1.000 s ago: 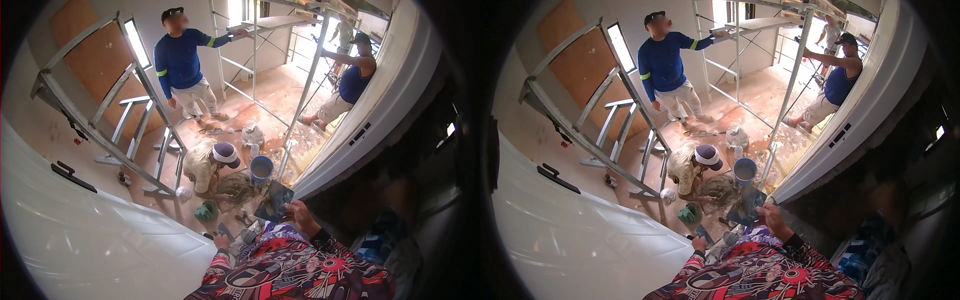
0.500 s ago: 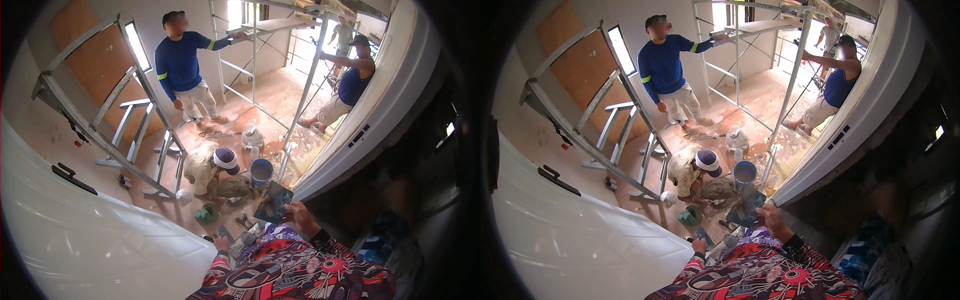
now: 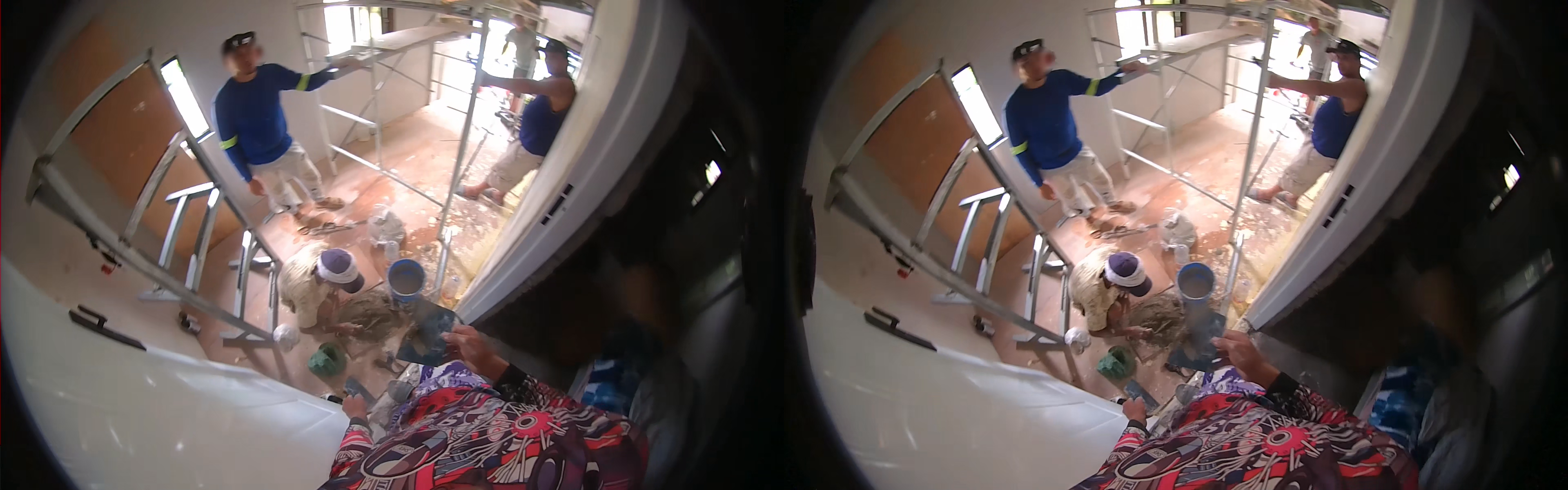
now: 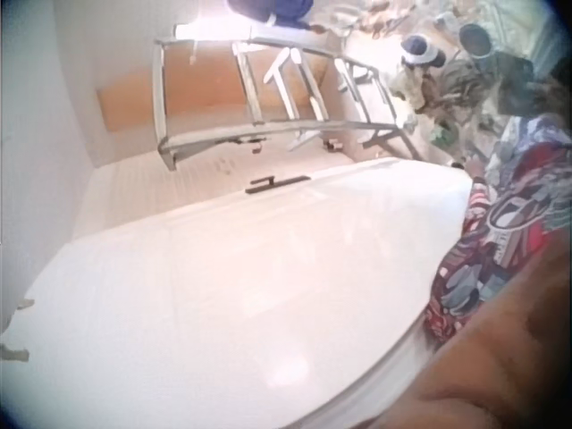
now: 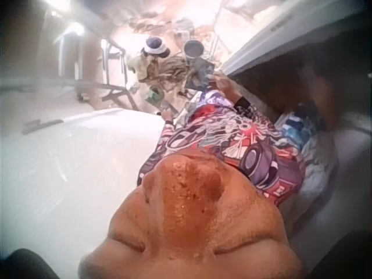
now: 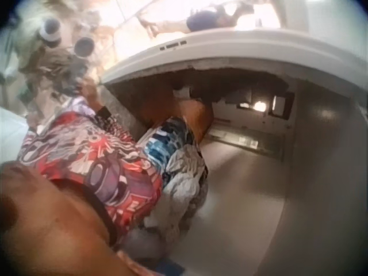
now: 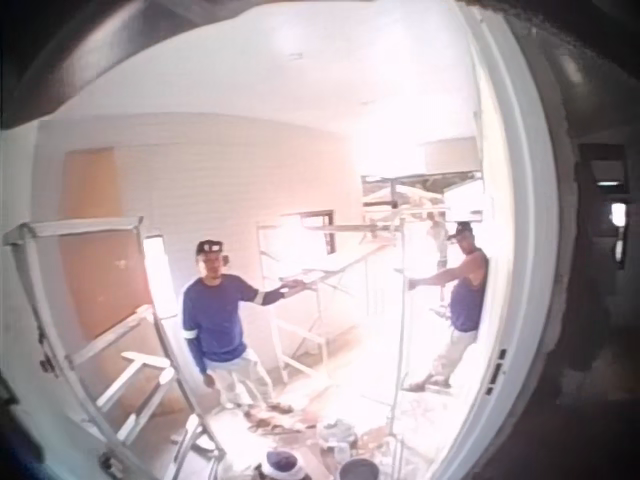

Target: The person holds and transfers mortar between two scraper plates and applies the mortar to the wall around the door frame using the plates.

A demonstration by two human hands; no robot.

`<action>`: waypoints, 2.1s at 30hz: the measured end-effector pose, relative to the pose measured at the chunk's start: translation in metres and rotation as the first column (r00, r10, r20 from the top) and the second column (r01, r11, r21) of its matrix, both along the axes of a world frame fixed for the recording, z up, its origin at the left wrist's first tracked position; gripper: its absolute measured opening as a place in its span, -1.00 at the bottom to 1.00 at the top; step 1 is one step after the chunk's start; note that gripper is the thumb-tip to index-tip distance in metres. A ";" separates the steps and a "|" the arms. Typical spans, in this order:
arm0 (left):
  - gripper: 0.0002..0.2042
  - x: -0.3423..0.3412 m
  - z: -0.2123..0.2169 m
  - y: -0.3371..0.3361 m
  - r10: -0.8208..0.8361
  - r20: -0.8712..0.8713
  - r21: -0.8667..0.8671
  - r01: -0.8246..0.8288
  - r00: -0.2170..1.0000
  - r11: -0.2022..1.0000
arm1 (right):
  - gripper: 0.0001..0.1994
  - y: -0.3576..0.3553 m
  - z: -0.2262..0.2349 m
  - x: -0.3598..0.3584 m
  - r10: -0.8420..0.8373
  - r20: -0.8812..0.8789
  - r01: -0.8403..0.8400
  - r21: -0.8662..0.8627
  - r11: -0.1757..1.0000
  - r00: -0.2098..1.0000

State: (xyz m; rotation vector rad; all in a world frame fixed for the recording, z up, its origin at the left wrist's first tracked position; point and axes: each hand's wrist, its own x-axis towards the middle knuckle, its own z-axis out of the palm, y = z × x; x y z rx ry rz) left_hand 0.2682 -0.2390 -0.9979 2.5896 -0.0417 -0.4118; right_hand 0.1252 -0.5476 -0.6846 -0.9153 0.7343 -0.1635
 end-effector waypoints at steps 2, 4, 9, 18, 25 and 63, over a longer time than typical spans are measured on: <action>-0.66 -0.001 0.010 -0.002 -0.018 -0.045 -0.040 0.017 0.999 0.999 | -0.84 -0.007 -0.023 -0.006 0.028 0.010 -0.026 -0.106 0.994 1.000; -0.65 -0.001 0.012 0.000 0.082 -0.104 -0.148 -0.097 0.991 0.984 | -0.84 0.001 0.002 0.005 0.012 0.017 -0.011 -0.034 0.999 1.000; -0.64 -0.003 0.016 -0.001 0.063 -0.074 -0.112 -0.071 0.995 0.991 | -0.88 -0.001 0.011 0.006 0.036 0.028 -0.035 -0.017 0.999 0.999; -0.66 -0.002 0.010 0.008 -0.026 -0.056 -0.095 0.021 0.998 0.995 | -0.86 0.001 -0.007 0.014 0.074 -0.035 -0.077 -0.116 0.990 0.997; -0.64 -0.006 0.008 -0.005 0.071 -0.064 -0.064 -0.075 0.995 0.995 | -0.90 0.005 0.037 0.008 0.085 -0.028 -0.086 -0.027 0.996 0.996; -0.61 0.036 0.436 -0.055 0.291 0.850 -0.117 -0.380 0.440 0.917 | -0.79 -0.111 0.148 0.173 0.624 0.540 -0.682 -0.120 0.721 0.565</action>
